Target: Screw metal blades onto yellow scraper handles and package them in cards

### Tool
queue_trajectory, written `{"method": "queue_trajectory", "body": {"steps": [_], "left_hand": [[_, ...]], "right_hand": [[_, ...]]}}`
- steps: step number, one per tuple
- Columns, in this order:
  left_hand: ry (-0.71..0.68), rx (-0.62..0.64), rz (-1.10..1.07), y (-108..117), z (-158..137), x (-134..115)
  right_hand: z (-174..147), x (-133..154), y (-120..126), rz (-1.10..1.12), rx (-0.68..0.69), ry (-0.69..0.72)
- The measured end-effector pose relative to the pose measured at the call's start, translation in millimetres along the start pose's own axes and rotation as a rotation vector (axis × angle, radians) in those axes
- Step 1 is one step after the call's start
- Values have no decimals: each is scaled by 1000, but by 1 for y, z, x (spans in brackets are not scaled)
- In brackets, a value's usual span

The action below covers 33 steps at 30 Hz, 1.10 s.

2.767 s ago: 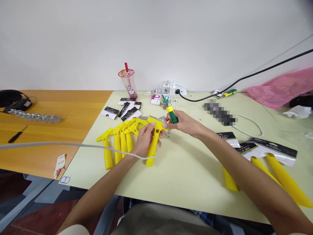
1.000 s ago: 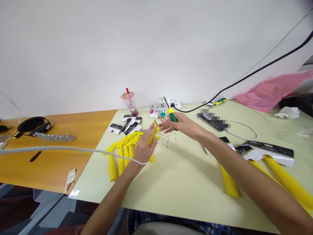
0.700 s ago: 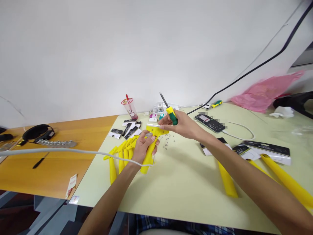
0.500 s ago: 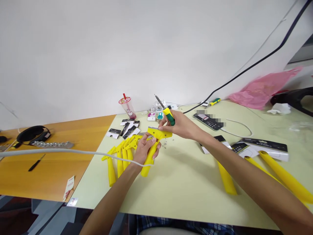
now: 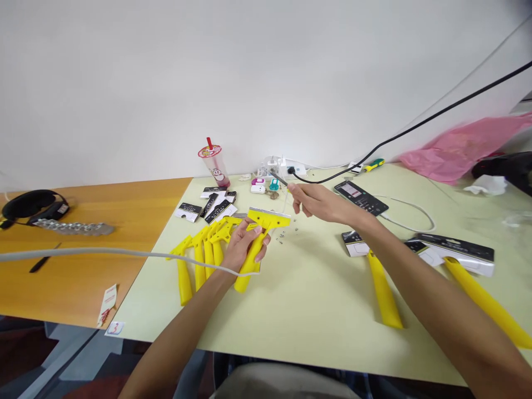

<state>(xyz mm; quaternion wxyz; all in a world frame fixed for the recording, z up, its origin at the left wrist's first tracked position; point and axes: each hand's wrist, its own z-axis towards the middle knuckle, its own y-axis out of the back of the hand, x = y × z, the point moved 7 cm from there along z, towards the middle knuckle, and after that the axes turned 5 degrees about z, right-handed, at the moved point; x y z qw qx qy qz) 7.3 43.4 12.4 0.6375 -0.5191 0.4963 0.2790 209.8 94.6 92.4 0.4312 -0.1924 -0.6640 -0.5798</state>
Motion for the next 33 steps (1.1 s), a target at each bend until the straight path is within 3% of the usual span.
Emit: {"method": "queue_trajectory", "body": {"steps": [6, 10, 18, 24, 29, 33], "left_hand": [[12, -23, -17, 7, 2, 0], [5, -58, -69, 11, 4, -3], [7, -112, -179, 15, 7, -10], [45, -130, -176, 13, 5, -11], [56, -112, -139, 12, 5, -9], [52, -97, -146, 11, 5, -8]], "right_hand": [[2, -24, 4, -328, 163, -15], [1, -30, 4, -366, 218, -35], [4, -35, -46, -393, 371, -72], [12, -45, -80, -236, 385, -17], [10, -46, -90, -61, 429, 10], [9, -48, -92, -72, 448, -39]]}}
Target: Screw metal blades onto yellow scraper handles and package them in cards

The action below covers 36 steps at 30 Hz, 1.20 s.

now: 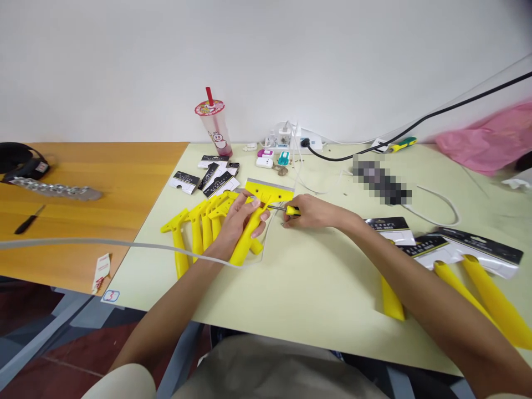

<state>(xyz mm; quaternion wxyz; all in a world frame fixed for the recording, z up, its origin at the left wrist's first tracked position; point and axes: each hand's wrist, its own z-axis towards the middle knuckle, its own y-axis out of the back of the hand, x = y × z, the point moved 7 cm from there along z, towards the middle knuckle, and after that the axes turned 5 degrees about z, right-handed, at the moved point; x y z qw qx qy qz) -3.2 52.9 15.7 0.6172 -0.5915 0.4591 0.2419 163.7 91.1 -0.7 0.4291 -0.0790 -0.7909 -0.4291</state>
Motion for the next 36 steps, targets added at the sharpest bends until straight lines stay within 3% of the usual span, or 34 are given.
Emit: {"method": "queue_trajectory", "body": {"steps": [5, 8, 14, 18, 21, 27, 36], "left_hand": [[2, 31, 3, -2, -2, 0], [15, 67, 27, -2, -3, 1], [45, 164, 95, -4, -6, 7], [104, 211, 148, -11, -9, 11], [149, 221, 197, -14, -10, 15], [163, 260, 245, -14, -9, 26], [156, 269, 287, -15, -12, 27]], "right_hand": [[-1, -1, 2, -50, 2, -24], [-4, -2, 16, -42, -54, -32], [-28, 11, 69, 88, -341, -5], [-51, 39, 87, 229, -542, 75], [-59, 67, 79, 233, -585, 204], [-45, 86, 42, 192, -421, 340], [-34, 69, 37, 195, -414, 249]]}}
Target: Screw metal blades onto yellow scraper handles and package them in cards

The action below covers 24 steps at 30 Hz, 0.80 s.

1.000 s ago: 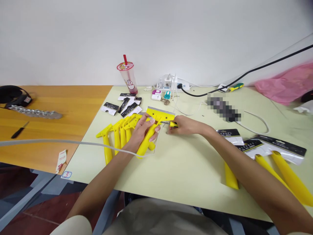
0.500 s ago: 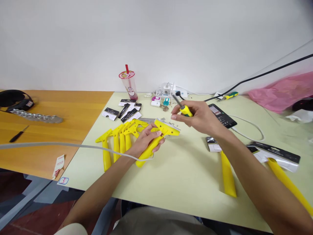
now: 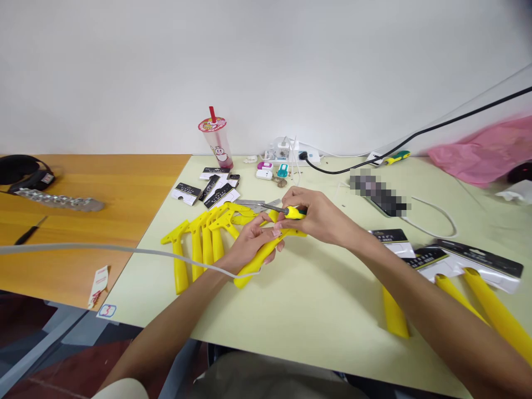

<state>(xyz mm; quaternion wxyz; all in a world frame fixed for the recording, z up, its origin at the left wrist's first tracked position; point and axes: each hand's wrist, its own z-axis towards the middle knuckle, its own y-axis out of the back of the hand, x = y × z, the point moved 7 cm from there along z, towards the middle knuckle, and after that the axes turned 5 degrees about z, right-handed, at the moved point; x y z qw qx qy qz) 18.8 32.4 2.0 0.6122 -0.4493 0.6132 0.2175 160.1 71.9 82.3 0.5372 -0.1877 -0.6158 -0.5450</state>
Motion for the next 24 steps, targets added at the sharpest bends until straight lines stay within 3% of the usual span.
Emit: {"method": "queue_trajectory", "body": {"steps": [6, 16, 24], "left_hand": [[-7, 12, 33, -1, 0, -1], [-27, 10, 26, -2, 0, 1], [7, 49, 55, -3, -1, 4]], "right_hand": [[1, -7, 2, 19, -15, -88], [1, -24, 0, 48, 70, -283], [1, -30, -3, 156, 167, -265]]}}
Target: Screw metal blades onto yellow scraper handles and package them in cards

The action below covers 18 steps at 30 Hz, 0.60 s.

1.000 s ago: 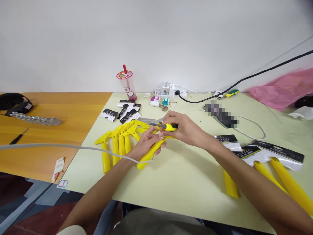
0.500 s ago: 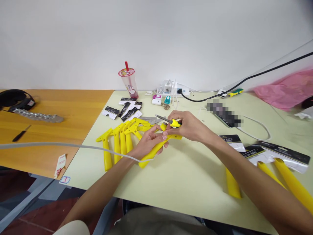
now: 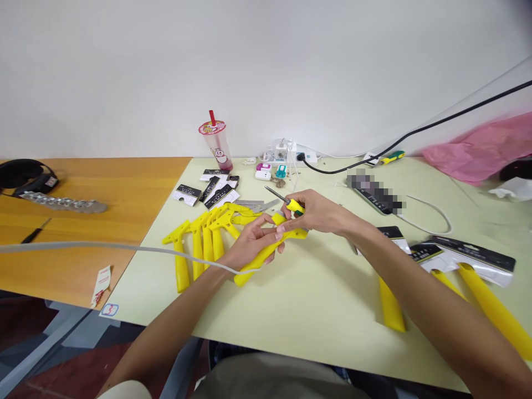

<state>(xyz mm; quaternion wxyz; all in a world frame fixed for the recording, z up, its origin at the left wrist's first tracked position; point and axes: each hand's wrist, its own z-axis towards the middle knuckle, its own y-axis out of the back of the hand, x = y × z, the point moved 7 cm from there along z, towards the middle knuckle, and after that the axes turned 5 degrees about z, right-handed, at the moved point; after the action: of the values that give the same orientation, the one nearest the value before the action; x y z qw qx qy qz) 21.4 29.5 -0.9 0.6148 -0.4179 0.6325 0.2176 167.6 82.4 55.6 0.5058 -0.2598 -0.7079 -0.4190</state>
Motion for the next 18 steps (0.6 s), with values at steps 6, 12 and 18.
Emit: {"method": "queue_trajectory", "body": {"steps": [6, 12, 18], "left_hand": [[0, 16, -12, 1, -1, 1], [51, 32, 10, -2, -2, -4], [118, -12, -139, -6, 1, -3]], "right_hand": [[-1, -4, -6, 123, 94, -32], [2, -7, -5, 51, 90, -51], [3, -4, 6, -148, -30, -50]]}}
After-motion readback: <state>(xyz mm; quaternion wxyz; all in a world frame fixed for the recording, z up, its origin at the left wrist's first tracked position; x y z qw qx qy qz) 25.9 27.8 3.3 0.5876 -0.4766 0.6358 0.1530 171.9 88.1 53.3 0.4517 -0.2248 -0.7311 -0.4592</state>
